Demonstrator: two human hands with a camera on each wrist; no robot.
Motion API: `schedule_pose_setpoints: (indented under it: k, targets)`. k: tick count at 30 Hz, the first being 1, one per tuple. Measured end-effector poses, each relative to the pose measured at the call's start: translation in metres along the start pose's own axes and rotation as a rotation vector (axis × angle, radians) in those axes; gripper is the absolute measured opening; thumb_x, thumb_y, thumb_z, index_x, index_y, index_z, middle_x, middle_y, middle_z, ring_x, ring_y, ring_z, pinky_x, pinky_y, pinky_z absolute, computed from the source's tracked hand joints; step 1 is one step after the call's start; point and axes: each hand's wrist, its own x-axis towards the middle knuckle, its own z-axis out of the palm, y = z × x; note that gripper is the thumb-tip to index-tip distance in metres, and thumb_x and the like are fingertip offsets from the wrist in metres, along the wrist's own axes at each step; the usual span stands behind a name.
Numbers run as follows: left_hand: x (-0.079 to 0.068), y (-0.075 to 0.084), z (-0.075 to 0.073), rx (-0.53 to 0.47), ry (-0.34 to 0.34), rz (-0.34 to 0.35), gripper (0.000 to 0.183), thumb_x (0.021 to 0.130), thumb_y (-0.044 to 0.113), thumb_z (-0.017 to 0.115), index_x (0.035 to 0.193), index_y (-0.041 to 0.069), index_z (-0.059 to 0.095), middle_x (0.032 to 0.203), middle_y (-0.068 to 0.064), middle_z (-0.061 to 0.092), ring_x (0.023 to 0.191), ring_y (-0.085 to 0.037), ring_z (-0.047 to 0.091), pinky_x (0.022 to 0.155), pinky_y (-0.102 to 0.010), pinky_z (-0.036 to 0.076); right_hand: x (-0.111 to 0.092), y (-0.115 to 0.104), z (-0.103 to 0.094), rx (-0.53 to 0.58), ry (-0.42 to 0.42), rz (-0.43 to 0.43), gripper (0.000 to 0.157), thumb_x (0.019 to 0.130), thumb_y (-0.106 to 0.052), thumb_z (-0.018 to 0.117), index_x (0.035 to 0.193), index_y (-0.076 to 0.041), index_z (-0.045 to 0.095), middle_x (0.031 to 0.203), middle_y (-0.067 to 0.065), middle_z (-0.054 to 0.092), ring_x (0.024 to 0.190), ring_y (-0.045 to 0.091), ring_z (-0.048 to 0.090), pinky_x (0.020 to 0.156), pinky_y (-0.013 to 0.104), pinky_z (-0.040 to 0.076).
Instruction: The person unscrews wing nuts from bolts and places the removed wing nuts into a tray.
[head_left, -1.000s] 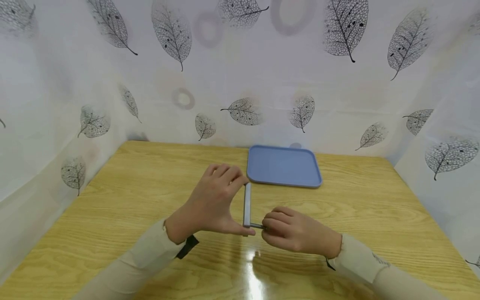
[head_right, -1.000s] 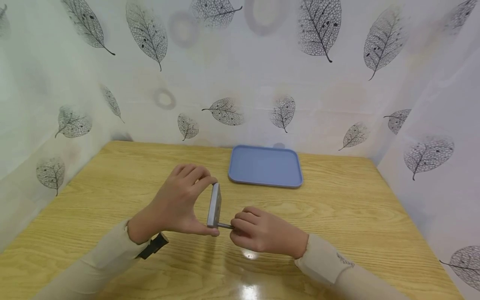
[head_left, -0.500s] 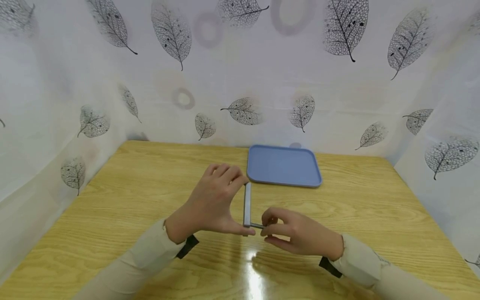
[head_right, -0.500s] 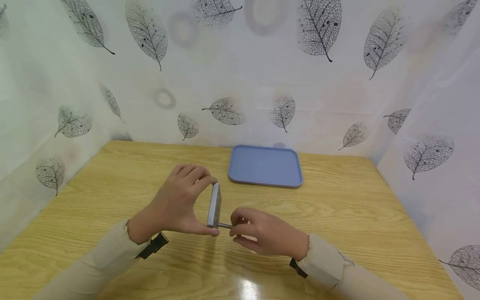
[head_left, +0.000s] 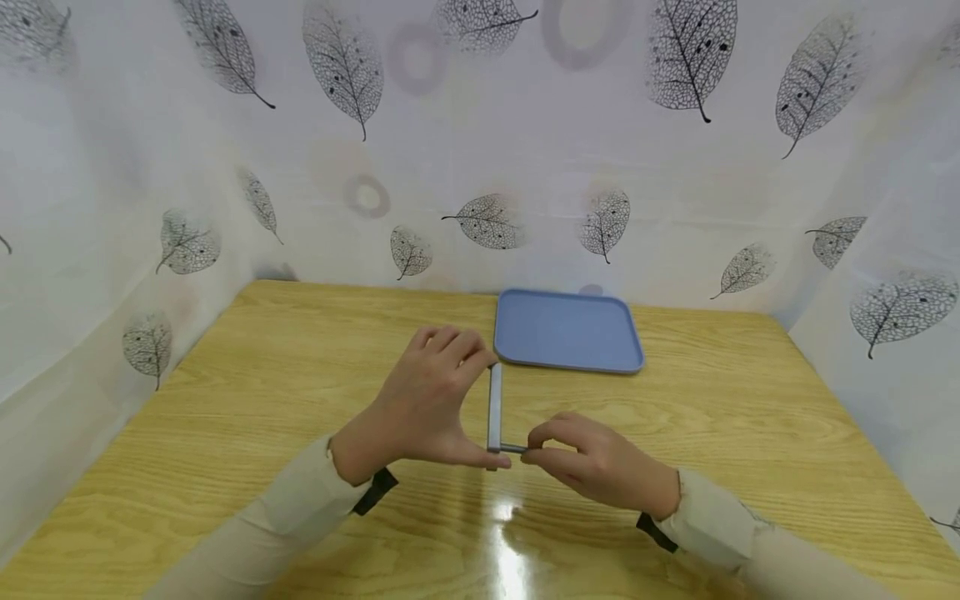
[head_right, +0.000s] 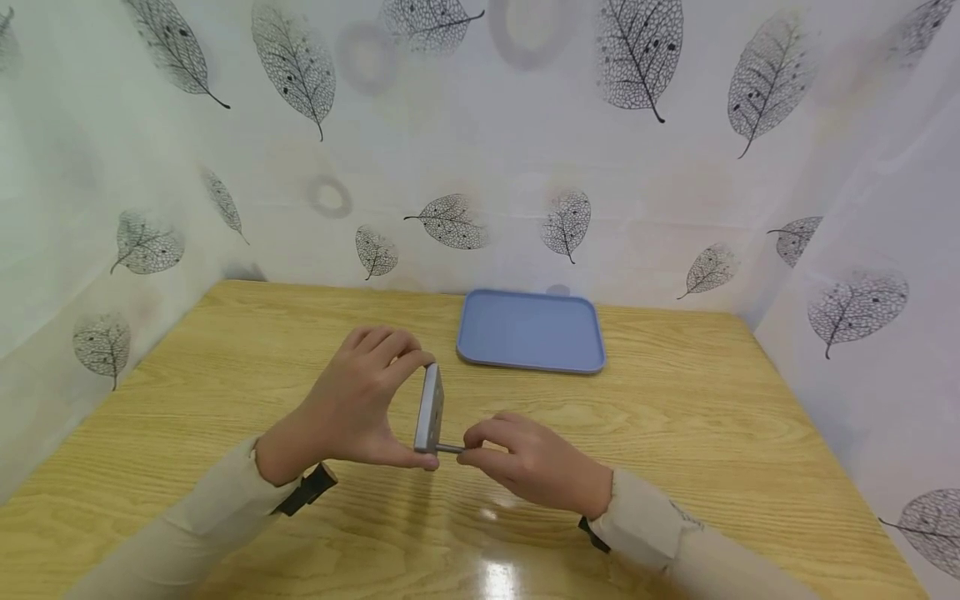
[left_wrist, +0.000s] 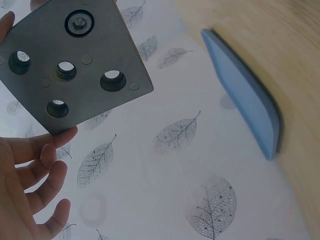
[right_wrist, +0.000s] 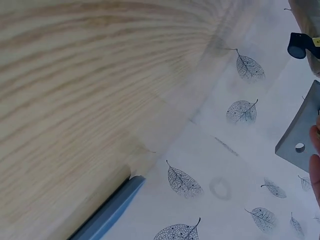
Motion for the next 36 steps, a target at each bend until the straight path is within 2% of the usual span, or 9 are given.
schedule_pose_setpoints:
  k: [3, 7, 11, 17, 21, 26, 32, 36]
  targets:
    - [0.0004, 0.0002, 0.0002, -0.009, -0.003, -0.003, 0.087, 0.043, 0.082, 0.068, 0.096, 0.013, 0.063, 0.092, 0.001, 0.051, 0.089, -0.018, 0.048, 0.082, -0.037, 0.039, 0.0006, 0.0029, -0.0001, -0.018, 0.041, -0.065, 0.015, 0.096, -0.008, 0.049, 0.095, -0.005, 0.065, 0.091, 0.004, 0.064, 0.072, 0.013, 0.059, 0.068, 0.021, 0.050]
    - [0.0008, 0.0005, 0.0007, -0.011, -0.010, -0.005, 0.088, 0.043, 0.082, 0.069, 0.097, 0.013, 0.063, 0.092, 0.001, 0.051, 0.089, -0.018, 0.048, 0.082, -0.037, 0.039, 0.0009, 0.0069, -0.0013, -0.021, 0.066, -0.155, 0.013, 0.096, -0.004, 0.049, 0.099, -0.001, 0.061, 0.091, 0.007, 0.064, 0.075, 0.013, 0.058, 0.068, 0.022, 0.048]
    - [0.0010, 0.0004, 0.0006, -0.008, -0.012, -0.004, 0.088, 0.044, 0.083, 0.067, 0.098, 0.013, 0.063, 0.093, 0.002, 0.051, 0.090, -0.018, 0.048, 0.082, -0.036, 0.039, 0.0015, 0.0083, -0.0020, -0.007, 0.063, -0.186, 0.013, 0.096, -0.005, 0.049, 0.100, 0.000, 0.060, 0.092, 0.008, 0.063, 0.079, 0.013, 0.057, 0.069, 0.023, 0.047]
    - [0.0011, 0.0005, 0.0010, -0.008, -0.004, 0.003, 0.088, 0.044, 0.083, 0.066, 0.098, 0.013, 0.064, 0.093, 0.002, 0.052, 0.090, -0.018, 0.049, 0.082, -0.036, 0.040, 0.0025, 0.0063, -0.0034, 0.018, 0.007, -0.074, 0.014, 0.096, -0.011, 0.052, 0.090, -0.007, 0.064, 0.095, 0.004, 0.061, 0.081, 0.013, 0.057, 0.075, 0.025, 0.048]
    - [0.0009, 0.0000, 0.0013, -0.006, -0.002, 0.003, 0.089, 0.044, 0.084, 0.065, 0.098, 0.013, 0.064, 0.093, 0.002, 0.052, 0.089, -0.018, 0.049, 0.082, -0.036, 0.040, 0.0010, 0.0040, -0.0050, 0.016, -0.078, 0.017, 0.020, 0.097, -0.014, 0.049, 0.086, -0.011, 0.065, 0.096, 0.003, 0.060, 0.082, 0.011, 0.058, 0.077, 0.021, 0.049]
    - [0.0007, -0.0006, 0.0015, -0.003, 0.008, 0.003, 0.089, 0.044, 0.084, 0.065, 0.097, 0.013, 0.063, 0.092, 0.001, 0.051, 0.089, -0.018, 0.049, 0.082, -0.036, 0.040, -0.0016, 0.0027, -0.0061, 0.129, -0.158, 0.090, 0.014, 0.095, -0.019, 0.053, 0.089, -0.012, 0.064, 0.102, 0.004, 0.056, 0.088, 0.009, 0.058, 0.081, 0.017, 0.049]
    - [0.0002, -0.0008, 0.0015, -0.007, 0.008, 0.000, 0.088, 0.044, 0.084, 0.065, 0.096, 0.013, 0.064, 0.092, 0.002, 0.051, 0.088, -0.018, 0.048, 0.082, -0.036, 0.040, -0.0030, 0.0028, -0.0053, 0.236, -0.129, 0.167, 0.015, 0.096, -0.020, 0.051, 0.093, -0.014, 0.065, 0.101, 0.001, 0.054, 0.086, 0.007, 0.055, 0.079, 0.013, 0.046]
    - [-0.0005, -0.0010, 0.0012, -0.007, 0.005, -0.005, 0.089, 0.044, 0.084, 0.066, 0.097, 0.013, 0.064, 0.092, 0.002, 0.051, 0.089, -0.018, 0.048, 0.082, -0.036, 0.040, -0.0017, 0.0027, -0.0039, 0.229, -0.072, 0.162, 0.010, 0.094, -0.016, 0.054, 0.096, -0.011, 0.062, 0.099, 0.002, 0.055, 0.084, 0.009, 0.057, 0.076, 0.014, 0.048]
